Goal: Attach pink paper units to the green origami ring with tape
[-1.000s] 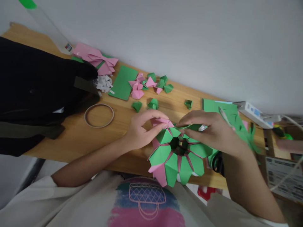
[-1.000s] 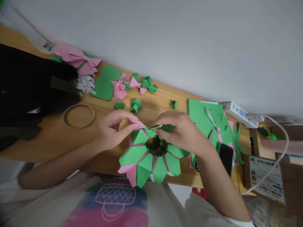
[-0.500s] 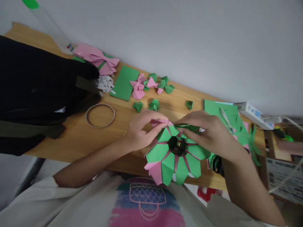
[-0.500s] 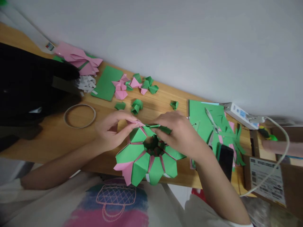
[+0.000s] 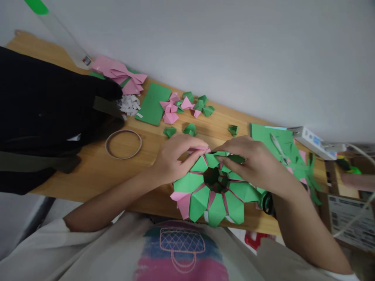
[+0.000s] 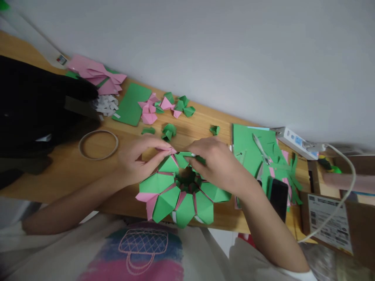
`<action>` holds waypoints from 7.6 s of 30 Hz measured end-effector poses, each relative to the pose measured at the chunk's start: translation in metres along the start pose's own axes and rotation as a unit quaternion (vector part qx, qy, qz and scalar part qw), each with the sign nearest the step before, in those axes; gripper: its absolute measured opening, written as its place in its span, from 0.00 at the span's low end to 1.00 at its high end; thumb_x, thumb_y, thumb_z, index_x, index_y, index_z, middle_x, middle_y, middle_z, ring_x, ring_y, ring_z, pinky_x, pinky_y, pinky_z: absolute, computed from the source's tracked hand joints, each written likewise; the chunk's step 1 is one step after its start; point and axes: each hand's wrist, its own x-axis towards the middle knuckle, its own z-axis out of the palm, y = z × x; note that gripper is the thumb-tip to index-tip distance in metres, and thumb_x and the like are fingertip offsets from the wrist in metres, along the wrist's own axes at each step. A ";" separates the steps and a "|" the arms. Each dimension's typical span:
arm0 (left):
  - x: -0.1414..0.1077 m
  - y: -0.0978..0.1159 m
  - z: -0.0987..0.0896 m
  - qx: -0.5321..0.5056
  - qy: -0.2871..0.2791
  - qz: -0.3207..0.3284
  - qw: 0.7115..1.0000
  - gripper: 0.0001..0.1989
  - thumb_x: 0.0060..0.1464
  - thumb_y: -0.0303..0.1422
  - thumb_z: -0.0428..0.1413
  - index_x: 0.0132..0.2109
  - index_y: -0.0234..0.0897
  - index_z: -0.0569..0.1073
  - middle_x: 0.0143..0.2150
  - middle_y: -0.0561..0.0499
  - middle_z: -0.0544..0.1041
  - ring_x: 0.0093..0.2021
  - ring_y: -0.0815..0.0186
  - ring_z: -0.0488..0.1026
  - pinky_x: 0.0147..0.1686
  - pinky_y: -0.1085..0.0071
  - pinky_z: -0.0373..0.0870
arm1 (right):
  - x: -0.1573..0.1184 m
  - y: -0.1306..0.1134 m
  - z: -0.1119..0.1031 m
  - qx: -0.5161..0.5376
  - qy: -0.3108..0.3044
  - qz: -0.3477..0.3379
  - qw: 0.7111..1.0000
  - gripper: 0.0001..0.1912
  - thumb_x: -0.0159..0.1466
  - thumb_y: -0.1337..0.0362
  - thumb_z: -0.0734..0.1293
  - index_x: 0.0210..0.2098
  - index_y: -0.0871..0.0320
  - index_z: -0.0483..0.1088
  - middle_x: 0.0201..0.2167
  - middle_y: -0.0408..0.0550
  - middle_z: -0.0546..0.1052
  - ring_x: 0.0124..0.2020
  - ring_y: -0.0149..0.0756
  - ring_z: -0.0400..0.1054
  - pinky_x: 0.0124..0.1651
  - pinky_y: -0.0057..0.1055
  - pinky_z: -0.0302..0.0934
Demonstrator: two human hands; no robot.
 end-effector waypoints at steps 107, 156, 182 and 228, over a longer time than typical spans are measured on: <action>0.046 -0.007 -0.044 -0.071 -0.322 -0.256 0.909 0.14 0.44 0.33 0.60 0.41 0.39 0.73 0.23 0.58 0.58 0.25 0.69 0.59 0.25 0.72 0.58 | 0.046 0.007 0.005 0.195 -0.113 0.065 0.972 0.15 0.61 0.62 0.67 0.20 0.59 0.66 0.18 0.36 0.53 0.22 0.25 0.46 0.26 0.27 0.43; 0.039 -0.021 -0.053 -0.103 -0.283 -0.296 0.906 0.10 0.44 0.36 0.62 0.33 0.35 0.74 0.26 0.55 0.68 0.26 0.70 0.65 0.25 0.74 0.60 | 0.045 -0.008 0.000 0.093 -0.066 0.040 0.993 0.10 0.63 0.61 0.64 0.28 0.59 0.71 0.21 0.40 0.70 0.24 0.28 0.59 0.30 0.28 0.49; 0.041 -0.005 -0.060 -0.152 -0.302 -0.372 0.864 0.07 0.41 0.32 0.59 0.29 0.32 0.73 0.22 0.56 0.65 0.24 0.72 0.61 0.23 0.75 0.53 | 0.042 -0.044 0.018 0.024 0.010 0.024 0.999 0.07 0.60 0.68 0.66 0.25 0.59 0.68 0.21 0.43 0.72 0.24 0.31 0.63 0.32 0.29 0.52; 0.011 0.005 -0.067 -0.296 -0.278 -0.397 0.823 0.11 0.36 0.27 0.65 0.32 0.34 0.74 0.30 0.55 0.74 0.31 0.71 0.69 0.30 0.77 0.65 | 0.035 -0.057 0.006 -0.005 -0.082 0.013 0.997 0.05 0.62 0.67 0.65 0.29 0.57 0.71 0.27 0.47 0.75 0.33 0.40 0.67 0.40 0.38 0.54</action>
